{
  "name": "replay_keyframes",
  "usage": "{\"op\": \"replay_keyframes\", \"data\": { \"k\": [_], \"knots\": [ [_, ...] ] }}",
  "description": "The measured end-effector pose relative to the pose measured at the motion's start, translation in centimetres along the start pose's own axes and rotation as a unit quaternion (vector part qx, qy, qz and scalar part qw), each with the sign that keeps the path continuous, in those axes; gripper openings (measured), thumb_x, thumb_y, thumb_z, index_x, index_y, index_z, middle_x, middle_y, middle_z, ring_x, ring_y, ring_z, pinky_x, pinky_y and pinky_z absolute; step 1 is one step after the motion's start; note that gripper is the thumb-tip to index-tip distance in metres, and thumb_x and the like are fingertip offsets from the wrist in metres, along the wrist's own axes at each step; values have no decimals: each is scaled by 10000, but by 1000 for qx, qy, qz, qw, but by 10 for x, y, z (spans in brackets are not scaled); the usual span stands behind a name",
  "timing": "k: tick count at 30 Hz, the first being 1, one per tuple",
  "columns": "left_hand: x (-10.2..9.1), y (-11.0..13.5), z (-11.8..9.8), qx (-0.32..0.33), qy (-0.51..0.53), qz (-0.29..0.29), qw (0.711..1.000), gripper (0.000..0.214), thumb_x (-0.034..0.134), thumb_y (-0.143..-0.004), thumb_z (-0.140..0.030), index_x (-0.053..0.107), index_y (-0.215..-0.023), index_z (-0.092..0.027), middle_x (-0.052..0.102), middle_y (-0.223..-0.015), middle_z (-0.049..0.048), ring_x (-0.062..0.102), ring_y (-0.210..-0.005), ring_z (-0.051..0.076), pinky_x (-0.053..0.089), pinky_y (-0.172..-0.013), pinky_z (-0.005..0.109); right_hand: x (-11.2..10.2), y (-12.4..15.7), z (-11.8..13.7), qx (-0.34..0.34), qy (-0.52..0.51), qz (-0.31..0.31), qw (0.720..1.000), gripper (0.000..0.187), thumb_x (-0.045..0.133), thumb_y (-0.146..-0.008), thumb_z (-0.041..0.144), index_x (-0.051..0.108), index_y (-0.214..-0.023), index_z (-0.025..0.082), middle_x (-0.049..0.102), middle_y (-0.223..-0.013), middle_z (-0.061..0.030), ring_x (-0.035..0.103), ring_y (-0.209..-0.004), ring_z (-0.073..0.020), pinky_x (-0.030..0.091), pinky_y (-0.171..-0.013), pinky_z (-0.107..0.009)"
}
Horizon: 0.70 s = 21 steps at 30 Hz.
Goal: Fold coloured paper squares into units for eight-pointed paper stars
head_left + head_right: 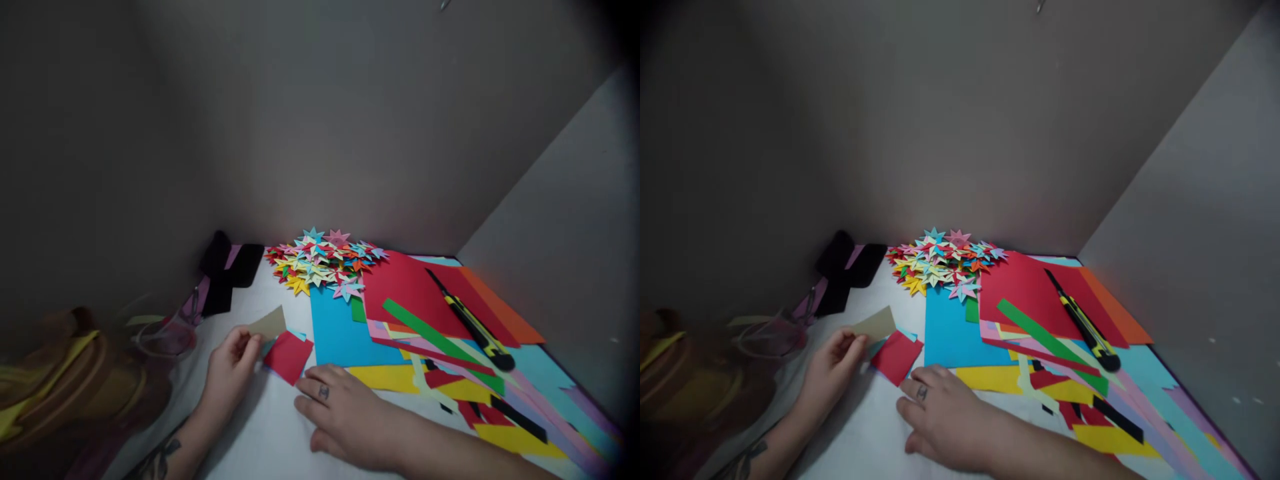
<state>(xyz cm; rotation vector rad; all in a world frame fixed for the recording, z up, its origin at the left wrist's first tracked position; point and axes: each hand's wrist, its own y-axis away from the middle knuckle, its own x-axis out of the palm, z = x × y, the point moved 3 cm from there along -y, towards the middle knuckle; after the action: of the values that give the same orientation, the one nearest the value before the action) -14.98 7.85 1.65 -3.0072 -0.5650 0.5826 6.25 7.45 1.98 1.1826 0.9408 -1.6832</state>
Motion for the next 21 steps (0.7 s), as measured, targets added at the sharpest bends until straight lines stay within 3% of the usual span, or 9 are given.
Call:
{"op": "replay_keyframes", "data": {
  "k": [4,12,15,17,21],
  "knots": [
    [-6,0,-2,-44,133,-83,987,292,617,-748,-411,553,-912,-178,636,-746,-11,590,-683,139,497,-622,220,6,-23,-5,38,12,15,999,592,503,-855,536,482,-1283,127,521,-1314,-133,419,-1216,-301,318,-1043,-454],
    [6,3,-6,-112,227,-49,966,461,699,-657,-352,496,-1038,-190,655,-855,11,610,-736,142,514,-582,214,-1,-65,-34,81,6,0,997,637,509,-853,511,423,-1345,114,478,-1350,-156,380,-1260,-329,246,-1083,-504],
    [10,5,-6,-130,238,-41,962,481,704,-643,-316,478,-1050,-196,652,-854,5,609,-725,129,509,-586,207,-3,-57,-40,79,-14,-20,997,580,537,-851,463,445,-1320,135,471,-1359,-142,376,-1264,-319,272,-1071,-490],
    [15,7,-5,-146,242,-23,959,489,711,-632,-290,473,-1049,-198,656,-834,0,606,-697,120,500,-585,199,-4,-42,-41,87,-27,-64,994,439,548,-859,381,515,-1232,151,517,-1309,-121,402,-1238,-290,299,-1058,-457],
    [30,16,-8,-179,237,64,953,516,731,-626,-271,489,-1071,-171,659,-741,-5,576,-598,90,448,-558,167,-5,-2,-38,92,-46,-169,980,182,526,-845,178,559,-1023,172,619,-1025,-77,520,-996,-221,426,-893,-379]
  ]
}}
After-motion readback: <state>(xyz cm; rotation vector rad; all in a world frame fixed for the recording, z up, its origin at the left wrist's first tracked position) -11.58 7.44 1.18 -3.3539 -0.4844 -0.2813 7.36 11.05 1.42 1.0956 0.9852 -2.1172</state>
